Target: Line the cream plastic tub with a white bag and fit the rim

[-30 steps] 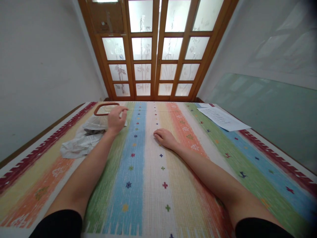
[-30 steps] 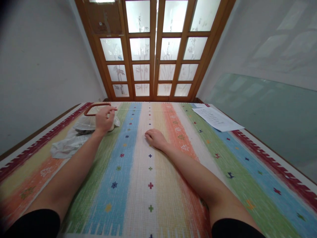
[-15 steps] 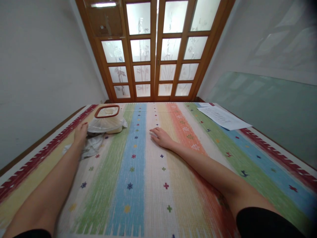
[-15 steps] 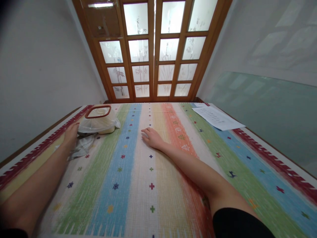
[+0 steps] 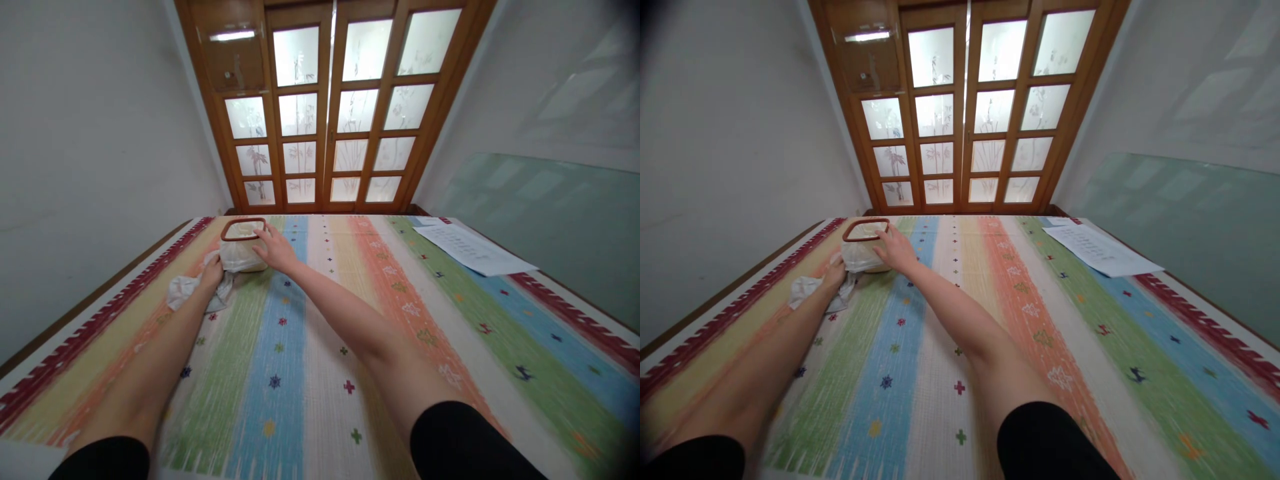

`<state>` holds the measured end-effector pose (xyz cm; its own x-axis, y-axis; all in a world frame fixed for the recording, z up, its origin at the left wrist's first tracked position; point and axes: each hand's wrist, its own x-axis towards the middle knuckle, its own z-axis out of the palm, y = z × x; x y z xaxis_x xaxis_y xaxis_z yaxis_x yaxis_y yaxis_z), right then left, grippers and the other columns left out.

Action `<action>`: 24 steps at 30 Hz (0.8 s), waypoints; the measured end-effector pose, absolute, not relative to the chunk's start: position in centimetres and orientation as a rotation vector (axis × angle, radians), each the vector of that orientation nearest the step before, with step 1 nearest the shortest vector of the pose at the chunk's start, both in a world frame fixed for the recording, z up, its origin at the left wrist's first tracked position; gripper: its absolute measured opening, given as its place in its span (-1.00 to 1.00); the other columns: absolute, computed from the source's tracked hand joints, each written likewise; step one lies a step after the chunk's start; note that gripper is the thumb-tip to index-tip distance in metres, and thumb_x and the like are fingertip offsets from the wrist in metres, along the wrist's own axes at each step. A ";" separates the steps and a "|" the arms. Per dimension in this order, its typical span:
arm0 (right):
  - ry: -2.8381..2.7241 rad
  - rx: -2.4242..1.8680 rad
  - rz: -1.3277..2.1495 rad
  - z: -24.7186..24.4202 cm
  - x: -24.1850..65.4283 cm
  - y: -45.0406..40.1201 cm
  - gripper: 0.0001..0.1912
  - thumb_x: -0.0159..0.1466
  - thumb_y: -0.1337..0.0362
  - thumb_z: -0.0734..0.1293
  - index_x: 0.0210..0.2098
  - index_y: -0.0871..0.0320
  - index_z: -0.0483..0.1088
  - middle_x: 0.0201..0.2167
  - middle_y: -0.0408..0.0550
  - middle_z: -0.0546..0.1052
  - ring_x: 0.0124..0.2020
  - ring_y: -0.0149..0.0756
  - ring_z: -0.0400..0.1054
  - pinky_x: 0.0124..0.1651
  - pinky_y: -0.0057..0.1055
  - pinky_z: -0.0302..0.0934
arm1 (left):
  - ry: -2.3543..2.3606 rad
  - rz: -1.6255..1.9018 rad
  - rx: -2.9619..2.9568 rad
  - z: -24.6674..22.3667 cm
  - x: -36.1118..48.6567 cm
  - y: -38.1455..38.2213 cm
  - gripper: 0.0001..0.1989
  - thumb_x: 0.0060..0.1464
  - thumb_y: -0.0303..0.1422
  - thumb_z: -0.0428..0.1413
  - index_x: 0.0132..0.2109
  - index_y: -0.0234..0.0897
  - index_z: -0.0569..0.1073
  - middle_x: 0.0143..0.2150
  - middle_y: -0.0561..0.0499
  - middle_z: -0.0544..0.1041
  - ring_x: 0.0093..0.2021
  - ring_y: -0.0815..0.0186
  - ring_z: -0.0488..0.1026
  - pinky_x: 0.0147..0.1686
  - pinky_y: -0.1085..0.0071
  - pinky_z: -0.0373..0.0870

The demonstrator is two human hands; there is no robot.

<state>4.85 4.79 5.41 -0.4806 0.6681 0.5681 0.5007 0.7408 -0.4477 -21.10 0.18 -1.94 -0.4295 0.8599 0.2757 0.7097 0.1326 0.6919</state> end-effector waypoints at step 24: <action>-1.693 -0.999 0.135 1.9 23.9 6.9 -0.72 0.41 0.11 0.27 0.05 0.07 0.38 0.33 0.16 0.40 0.34 0.00 0.29 0.25 0.00 0.30 | 1.708 0.619 2.542 -3.6 -7.6 7.9 -0.52 0.35 -0.11 -0.02 0.24 -0.27 0.47 0.20 -0.21 0.53 0.21 0.01 0.45 0.24 0.10 0.37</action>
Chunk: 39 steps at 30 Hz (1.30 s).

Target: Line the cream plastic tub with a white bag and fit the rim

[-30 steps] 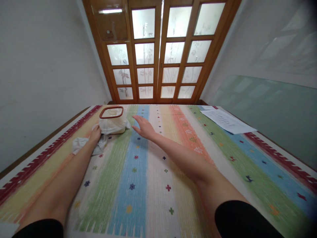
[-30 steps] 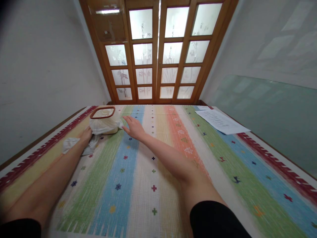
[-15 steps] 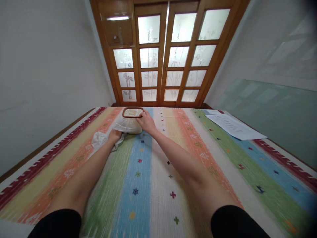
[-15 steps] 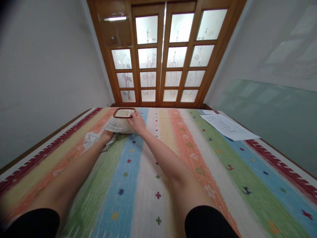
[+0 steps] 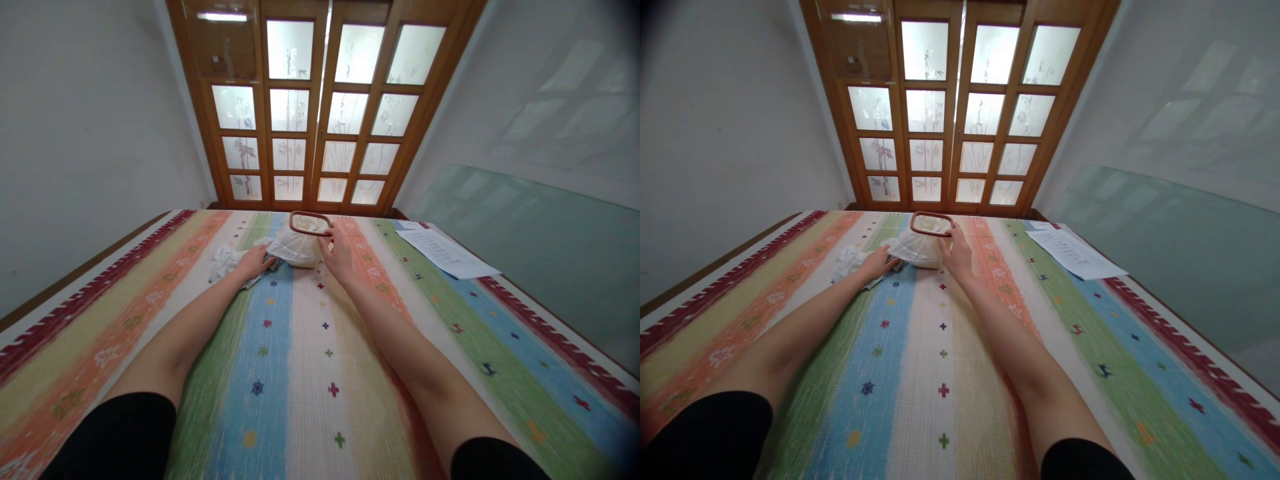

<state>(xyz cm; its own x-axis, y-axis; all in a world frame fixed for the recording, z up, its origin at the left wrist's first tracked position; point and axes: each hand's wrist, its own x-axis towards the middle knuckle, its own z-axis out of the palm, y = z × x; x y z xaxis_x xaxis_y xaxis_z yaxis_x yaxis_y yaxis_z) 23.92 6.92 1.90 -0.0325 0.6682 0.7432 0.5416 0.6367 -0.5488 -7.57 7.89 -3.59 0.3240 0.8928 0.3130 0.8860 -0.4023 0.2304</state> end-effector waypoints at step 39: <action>-1.599 -0.911 0.030 3.3 21.8 5.0 -0.79 0.45 0.04 0.26 -0.12 0.03 0.35 0.06 0.10 0.39 0.23 -0.06 0.28 0.29 -0.02 0.23 | 1.712 1.498 2.215 -0.8 -4.9 3.4 -0.60 0.26 -0.42 -0.09 0.14 -0.24 0.48 0.17 -0.13 0.54 0.23 0.11 0.43 0.31 0.09 0.29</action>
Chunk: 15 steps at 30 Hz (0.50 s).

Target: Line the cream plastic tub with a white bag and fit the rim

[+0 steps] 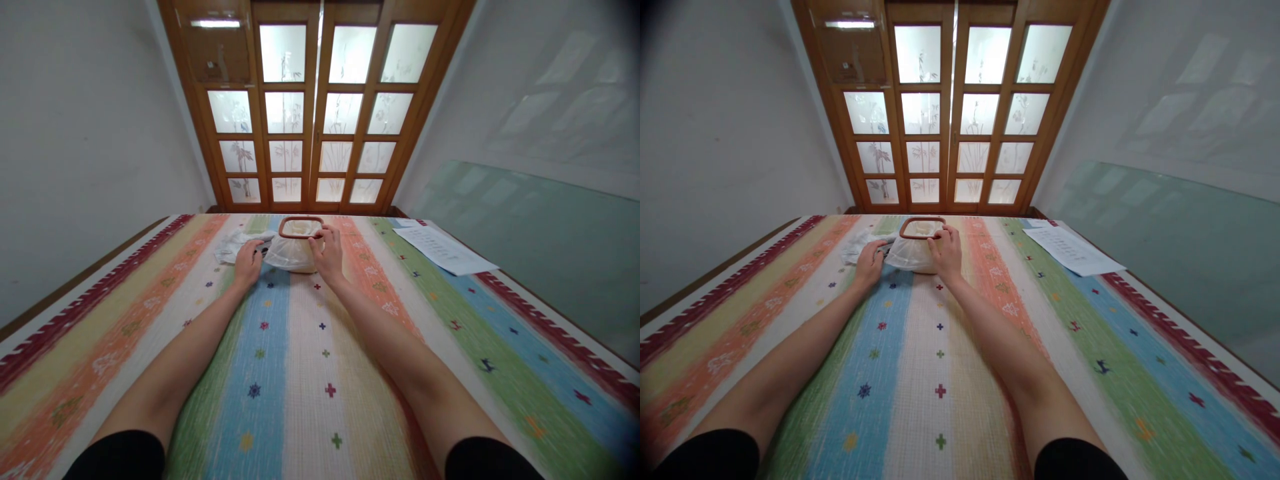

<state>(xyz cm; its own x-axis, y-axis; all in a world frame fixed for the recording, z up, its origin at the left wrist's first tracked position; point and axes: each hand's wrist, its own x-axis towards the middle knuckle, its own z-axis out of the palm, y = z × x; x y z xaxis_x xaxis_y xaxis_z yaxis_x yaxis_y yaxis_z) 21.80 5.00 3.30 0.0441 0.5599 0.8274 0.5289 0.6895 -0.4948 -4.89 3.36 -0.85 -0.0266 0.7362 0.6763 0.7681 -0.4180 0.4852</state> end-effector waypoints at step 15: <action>-1.615 -1.006 -0.101 3.0 22.0 4.9 -0.70 0.46 0.04 0.22 0.07 0.02 0.34 0.21 0.13 0.38 0.28 0.02 0.22 0.34 0.09 0.12 | -1.565 -1.294 -2.592 -2.4 -0.1 0.7 -0.34 0.33 -0.17 0.04 0.47 -0.23 0.08 0.42 -0.23 0.31 0.41 0.10 0.29 0.37 0.14 0.22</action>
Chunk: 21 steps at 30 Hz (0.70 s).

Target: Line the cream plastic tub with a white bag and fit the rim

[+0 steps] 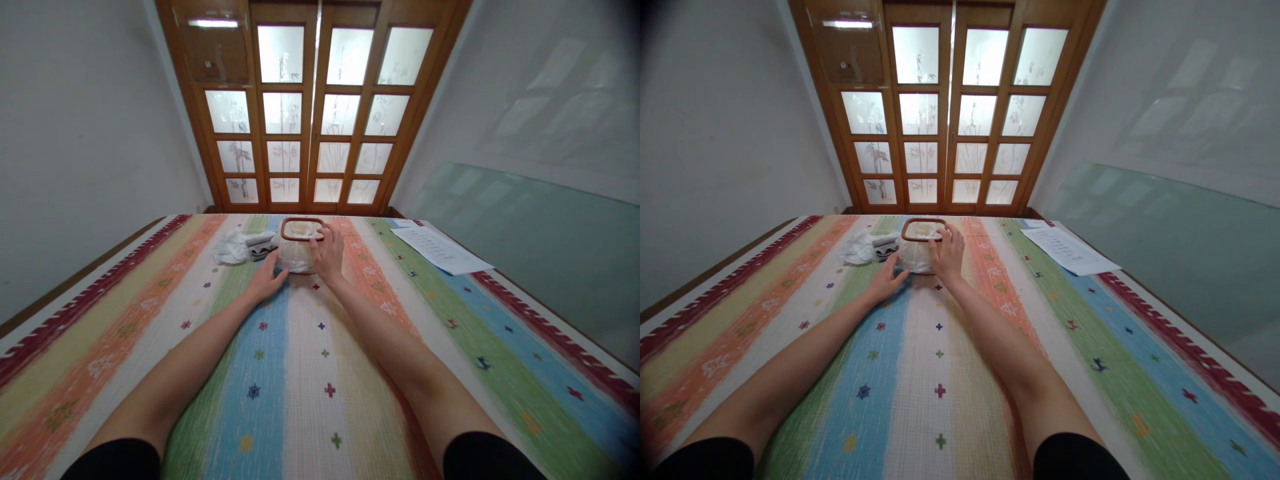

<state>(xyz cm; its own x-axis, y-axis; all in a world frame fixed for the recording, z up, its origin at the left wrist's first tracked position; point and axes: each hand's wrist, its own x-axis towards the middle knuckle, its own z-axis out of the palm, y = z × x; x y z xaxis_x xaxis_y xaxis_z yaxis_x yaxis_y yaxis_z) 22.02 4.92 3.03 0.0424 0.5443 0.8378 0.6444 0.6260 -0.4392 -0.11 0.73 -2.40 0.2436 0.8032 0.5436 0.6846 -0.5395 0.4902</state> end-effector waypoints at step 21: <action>-2.115 -0.894 0.049 7.7 23.7 5.5 -0.80 0.41 0.13 0.36 -0.31 0.05 0.51 -0.31 -0.09 0.64 -0.20 -0.14 0.46 0.20 -0.03 0.18 | 1.386 1.238 2.202 -1.4 0.7 -0.3 -0.30 0.28 -0.24 0.05 0.49 -0.10 0.04 0.36 -0.14 0.40 0.26 0.10 0.45 0.23 0.13 0.41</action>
<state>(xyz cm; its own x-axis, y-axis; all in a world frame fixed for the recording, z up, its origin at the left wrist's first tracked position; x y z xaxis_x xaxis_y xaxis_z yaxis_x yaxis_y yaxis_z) 23.73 5.47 7.71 -0.4114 0.6126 0.6749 0.5806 0.7469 -0.3241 0.66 -0.25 -1.42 0.1820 0.8332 0.5222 0.6126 -0.5115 0.6026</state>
